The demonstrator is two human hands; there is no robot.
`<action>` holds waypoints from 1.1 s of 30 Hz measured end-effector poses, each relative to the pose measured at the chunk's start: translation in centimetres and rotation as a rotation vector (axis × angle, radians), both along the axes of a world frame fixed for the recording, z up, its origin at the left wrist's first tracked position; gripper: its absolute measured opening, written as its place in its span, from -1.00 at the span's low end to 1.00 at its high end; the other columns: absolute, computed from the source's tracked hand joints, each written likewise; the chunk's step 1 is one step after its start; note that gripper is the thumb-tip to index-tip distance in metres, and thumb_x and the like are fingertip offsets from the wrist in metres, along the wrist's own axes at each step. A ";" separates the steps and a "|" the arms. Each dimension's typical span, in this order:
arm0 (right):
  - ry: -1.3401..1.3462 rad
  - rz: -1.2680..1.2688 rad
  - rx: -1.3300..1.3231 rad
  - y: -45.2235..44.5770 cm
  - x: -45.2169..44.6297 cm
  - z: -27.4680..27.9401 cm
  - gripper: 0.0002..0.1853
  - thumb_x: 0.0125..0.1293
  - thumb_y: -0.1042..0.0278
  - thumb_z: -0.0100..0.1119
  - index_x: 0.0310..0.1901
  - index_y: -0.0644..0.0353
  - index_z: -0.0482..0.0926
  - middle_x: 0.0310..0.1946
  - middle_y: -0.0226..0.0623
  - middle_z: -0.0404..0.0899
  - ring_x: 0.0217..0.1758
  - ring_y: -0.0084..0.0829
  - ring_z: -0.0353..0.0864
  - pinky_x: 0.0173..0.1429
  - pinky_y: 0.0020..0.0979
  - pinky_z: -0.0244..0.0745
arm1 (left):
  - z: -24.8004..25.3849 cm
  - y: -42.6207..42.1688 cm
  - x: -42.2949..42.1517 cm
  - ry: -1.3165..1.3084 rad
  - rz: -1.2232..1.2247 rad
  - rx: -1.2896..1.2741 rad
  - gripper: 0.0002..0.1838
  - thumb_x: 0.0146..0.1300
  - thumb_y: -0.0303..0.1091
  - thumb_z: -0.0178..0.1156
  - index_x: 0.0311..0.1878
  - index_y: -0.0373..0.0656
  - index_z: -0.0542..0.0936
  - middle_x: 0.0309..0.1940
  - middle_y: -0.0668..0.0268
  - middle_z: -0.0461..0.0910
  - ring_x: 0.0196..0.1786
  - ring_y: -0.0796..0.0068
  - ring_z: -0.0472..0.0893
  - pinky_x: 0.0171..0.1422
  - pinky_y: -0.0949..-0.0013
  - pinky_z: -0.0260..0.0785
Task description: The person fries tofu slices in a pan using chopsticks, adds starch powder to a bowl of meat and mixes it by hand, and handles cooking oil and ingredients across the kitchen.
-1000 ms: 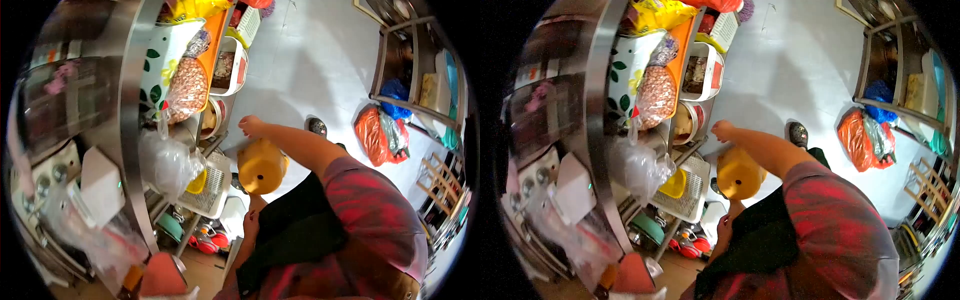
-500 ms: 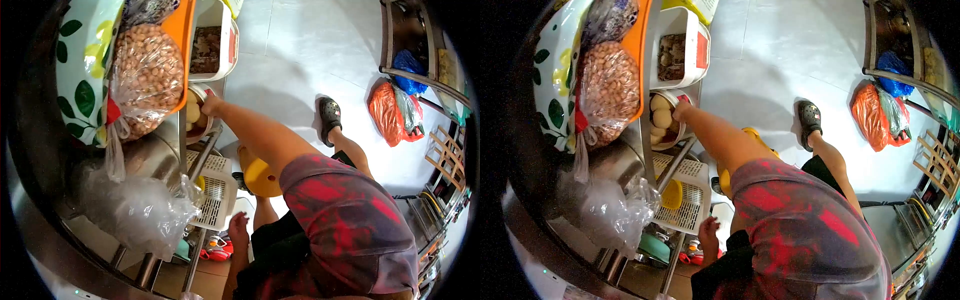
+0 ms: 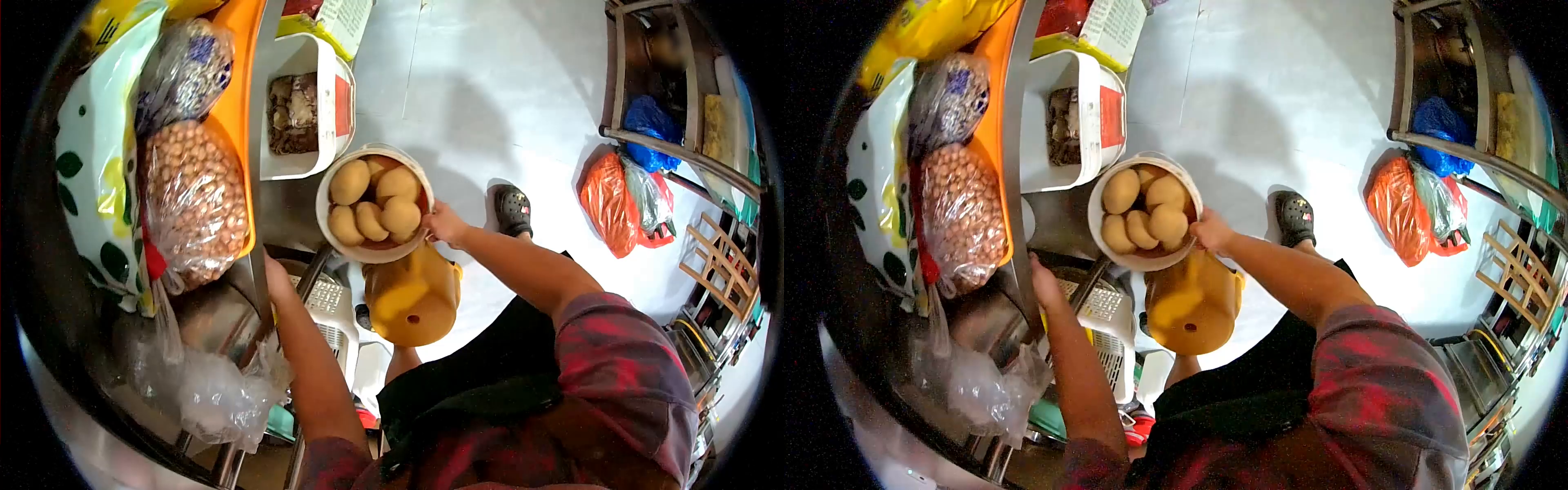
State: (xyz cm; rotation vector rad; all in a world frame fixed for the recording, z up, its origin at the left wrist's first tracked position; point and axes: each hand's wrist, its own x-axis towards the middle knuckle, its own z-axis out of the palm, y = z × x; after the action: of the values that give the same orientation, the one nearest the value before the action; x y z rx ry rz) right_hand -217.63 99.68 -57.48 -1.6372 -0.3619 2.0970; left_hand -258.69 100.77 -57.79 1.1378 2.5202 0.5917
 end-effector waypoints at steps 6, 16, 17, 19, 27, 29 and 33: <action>-0.169 0.126 -0.108 3.2 5.2 -7.0 -0.49 0.04 0.41 0.07 0.11 0.12 0.30 -0.31 -0.27 0.52 -0.45 -0.44 0.52 -0.51 -0.45 0.47 | -2.8 5.2 -1.9 -0.171 0.200 0.074 -0.72 0.26 -0.38 -0.03 -0.02 -0.30 0.44 -0.15 0.19 0.51 -0.14 0.36 0.49 0.01 0.39 0.32; -0.613 1.136 0.106 -1.5 21.6 16.3 -0.41 0.11 0.35 0.11 0.22 0.12 0.26 -0.05 0.03 0.48 0.03 -0.07 0.47 0.15 -0.23 0.34 | -6.8 9.2 -6.5 -0.448 0.328 0.193 -0.76 0.23 -0.39 -0.03 -0.08 -0.28 0.45 -0.20 0.21 0.51 -0.18 0.38 0.49 -0.03 0.40 0.34; -0.634 1.064 0.174 -4.1 23.1 20.3 -0.43 0.04 0.35 0.14 0.16 0.11 0.33 0.01 0.00 0.45 0.08 0.01 0.41 0.14 -0.14 0.33 | -7.0 9.3 -6.9 -0.474 0.337 0.205 -0.76 0.23 -0.40 -0.03 -0.08 -0.28 0.45 -0.20 0.21 0.51 -0.18 0.38 0.49 -0.04 0.40 0.34; -0.643 1.127 0.560 -8.9 24.9 24.0 -0.44 -0.04 0.35 0.18 0.11 0.08 0.38 0.11 -0.07 0.38 0.18 0.03 0.31 0.17 -0.05 0.27 | -7.0 9.3 -7.2 -0.515 0.344 0.215 -0.77 0.22 -0.40 -0.03 -0.09 -0.27 0.45 -0.21 0.22 0.51 -0.19 0.38 0.49 -0.04 0.40 0.35; -0.758 1.026 0.508 -10.7 22.9 24.2 -0.47 -0.09 0.30 0.21 0.03 0.06 0.43 0.19 -0.20 0.29 0.30 -0.06 0.16 0.25 -0.04 0.09 | -5.6 8.4 -5.4 -0.632 0.385 0.289 -0.79 0.20 -0.41 -0.03 -0.14 -0.26 0.46 -0.25 0.23 0.51 -0.22 0.40 0.49 -0.07 0.41 0.36; -0.740 1.022 0.511 -10.8 22.8 24.5 -0.47 -0.10 0.29 0.21 0.02 0.06 0.43 0.18 -0.22 0.29 0.30 -0.07 0.15 0.25 -0.05 0.08 | -4.6 8.0 -4.3 -0.658 0.399 0.306 -0.80 0.20 -0.41 -0.03 -0.15 -0.25 0.46 -0.26 0.23 0.52 -0.23 0.40 0.49 -0.08 0.41 0.36; -0.710 0.992 0.511 -11.7 22.5 24.7 -0.48 -0.09 0.28 0.21 0.02 0.06 0.44 0.18 -0.24 0.30 0.31 -0.10 0.14 0.26 -0.07 0.08 | -2.9 6.9 -1.6 -0.722 0.440 0.334 -0.81 0.18 -0.41 -0.03 -0.17 -0.24 0.46 -0.28 0.24 0.52 -0.25 0.41 0.49 -0.10 0.42 0.37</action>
State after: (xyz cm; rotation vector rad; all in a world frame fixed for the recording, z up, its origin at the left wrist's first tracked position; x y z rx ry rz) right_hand -195.10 87.94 -32.74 -1.9972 -2.0861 1.5769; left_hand -260.30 107.68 -60.65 0.3201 2.0508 1.3005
